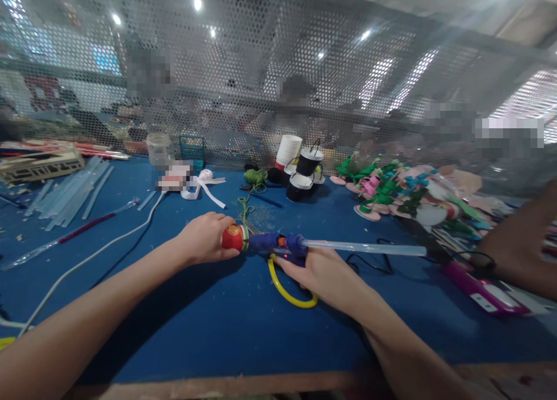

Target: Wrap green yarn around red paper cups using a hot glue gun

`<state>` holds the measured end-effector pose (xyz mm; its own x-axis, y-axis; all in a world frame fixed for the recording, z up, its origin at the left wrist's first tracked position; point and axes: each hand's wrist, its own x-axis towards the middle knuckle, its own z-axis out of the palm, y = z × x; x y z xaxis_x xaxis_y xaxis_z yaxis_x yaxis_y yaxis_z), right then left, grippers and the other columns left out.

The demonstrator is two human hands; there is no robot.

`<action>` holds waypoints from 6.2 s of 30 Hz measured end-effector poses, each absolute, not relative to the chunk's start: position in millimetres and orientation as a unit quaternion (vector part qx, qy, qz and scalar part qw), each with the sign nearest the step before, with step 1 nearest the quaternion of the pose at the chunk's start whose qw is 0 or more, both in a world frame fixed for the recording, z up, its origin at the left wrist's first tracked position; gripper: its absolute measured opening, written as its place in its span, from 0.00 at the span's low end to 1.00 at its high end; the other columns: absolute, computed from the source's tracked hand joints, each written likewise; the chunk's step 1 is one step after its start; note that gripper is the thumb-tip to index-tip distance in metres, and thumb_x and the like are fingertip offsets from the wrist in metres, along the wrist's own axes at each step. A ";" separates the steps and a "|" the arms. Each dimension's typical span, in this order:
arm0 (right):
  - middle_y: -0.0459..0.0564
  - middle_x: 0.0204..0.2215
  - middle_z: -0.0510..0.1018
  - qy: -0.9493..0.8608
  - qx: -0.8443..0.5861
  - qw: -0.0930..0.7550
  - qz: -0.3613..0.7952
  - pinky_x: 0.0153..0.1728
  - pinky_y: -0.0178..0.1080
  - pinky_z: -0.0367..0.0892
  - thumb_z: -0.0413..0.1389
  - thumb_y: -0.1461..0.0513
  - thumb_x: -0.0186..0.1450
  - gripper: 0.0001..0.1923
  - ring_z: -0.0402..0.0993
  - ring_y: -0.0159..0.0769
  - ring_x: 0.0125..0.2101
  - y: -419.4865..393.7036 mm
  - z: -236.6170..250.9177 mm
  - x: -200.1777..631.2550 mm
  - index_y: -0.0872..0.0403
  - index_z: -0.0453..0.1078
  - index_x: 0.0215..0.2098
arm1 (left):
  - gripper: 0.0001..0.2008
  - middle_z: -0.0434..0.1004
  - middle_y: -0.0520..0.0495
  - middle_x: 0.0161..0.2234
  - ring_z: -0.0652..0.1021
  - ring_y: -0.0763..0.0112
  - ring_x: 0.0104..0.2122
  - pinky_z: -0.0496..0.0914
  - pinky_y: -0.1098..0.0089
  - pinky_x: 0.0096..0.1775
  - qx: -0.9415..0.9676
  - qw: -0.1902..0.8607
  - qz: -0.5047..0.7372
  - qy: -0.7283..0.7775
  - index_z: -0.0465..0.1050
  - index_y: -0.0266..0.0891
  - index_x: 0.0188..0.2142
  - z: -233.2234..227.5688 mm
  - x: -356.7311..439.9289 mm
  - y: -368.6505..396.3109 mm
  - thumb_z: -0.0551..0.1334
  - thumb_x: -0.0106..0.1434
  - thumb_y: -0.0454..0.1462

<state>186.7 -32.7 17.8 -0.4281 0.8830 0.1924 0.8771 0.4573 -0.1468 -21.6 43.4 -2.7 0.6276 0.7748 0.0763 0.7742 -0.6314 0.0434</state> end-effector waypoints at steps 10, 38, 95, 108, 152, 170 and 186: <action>0.44 0.14 0.65 -0.845 -0.514 0.147 0.002 0.19 0.33 0.52 0.47 0.65 0.58 0.11 0.62 0.33 0.18 -31.4 14.1 190.6 0.54 0.72 0.32 | 0.23 0.74 0.39 0.38 0.74 0.55 0.39 0.67 0.60 0.40 0.900 0.004 0.048 0.433 0.67 0.35 0.43 -4.0 -21.1 44.1 0.60 0.51 0.47; 0.45 0.14 0.68 -0.769 -0.601 0.181 0.116 0.21 0.33 0.55 0.49 0.63 0.58 0.10 0.65 0.32 0.18 -20.5 19.0 178.0 0.54 0.66 0.21 | 0.22 0.74 0.40 0.37 0.73 0.56 0.38 0.69 0.60 0.40 0.909 -0.026 0.053 0.412 0.68 0.33 0.43 -0.3 -20.8 36.4 0.60 0.51 0.44; 0.46 0.20 0.74 -0.569 -0.614 0.429 0.339 0.22 0.31 0.63 0.58 0.59 0.51 0.09 0.68 0.28 0.21 20.2 17.7 216.5 0.58 0.67 0.24 | 0.24 0.74 0.37 0.38 0.74 0.56 0.39 0.68 0.61 0.40 0.900 -0.038 0.065 0.429 0.68 0.32 0.43 4.0 -21.0 39.3 0.60 0.51 0.46; 0.48 0.12 0.69 -0.602 -0.714 0.296 0.200 0.24 0.34 0.63 0.53 0.55 0.58 0.19 0.71 0.35 0.21 79.5 -29.6 225.4 0.54 0.60 0.13 | 0.23 0.74 0.39 0.40 0.73 0.56 0.40 0.67 0.58 0.43 0.912 -0.048 0.111 0.391 0.68 0.34 0.43 10.7 -22.4 37.0 0.61 0.50 0.45; 0.44 0.20 0.72 -0.561 -0.445 0.555 0.423 0.32 0.34 0.61 0.55 0.54 0.55 0.13 0.66 0.29 0.25 23.0 -8.0 159.7 0.55 0.64 0.22 | 0.23 0.69 0.40 0.38 0.72 0.61 0.37 0.69 0.62 0.40 0.941 0.025 0.158 0.299 0.65 0.33 0.43 -2.6 -19.1 20.0 0.58 0.53 0.48; 0.45 0.19 0.71 -0.643 -0.490 0.476 0.348 0.27 0.35 0.59 0.51 0.55 0.57 0.13 0.63 0.29 0.21 27.1 -13.2 161.6 0.54 0.62 0.20 | 0.24 0.71 0.39 0.40 0.73 0.59 0.39 0.69 0.62 0.41 0.954 -0.027 0.206 0.214 0.66 0.33 0.44 -4.5 -17.9 16.6 0.60 0.52 0.46; 0.41 0.15 0.63 -0.664 -0.523 0.411 0.343 0.21 0.33 0.52 0.50 0.56 0.58 0.14 0.54 0.26 0.17 26.0 -13.9 161.7 0.55 0.62 0.18 | 0.22 0.72 0.39 0.41 0.73 0.61 0.40 0.68 0.62 0.43 0.942 -0.084 0.253 0.205 0.65 0.34 0.44 -6.1 -19.1 16.4 0.59 0.53 0.45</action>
<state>161.7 26.0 -13.9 -0.1165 0.9755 0.1867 0.4119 0.2186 -0.8846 -19.1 16.4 -6.1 0.7879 0.3441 0.5108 0.4293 -0.9015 -0.0549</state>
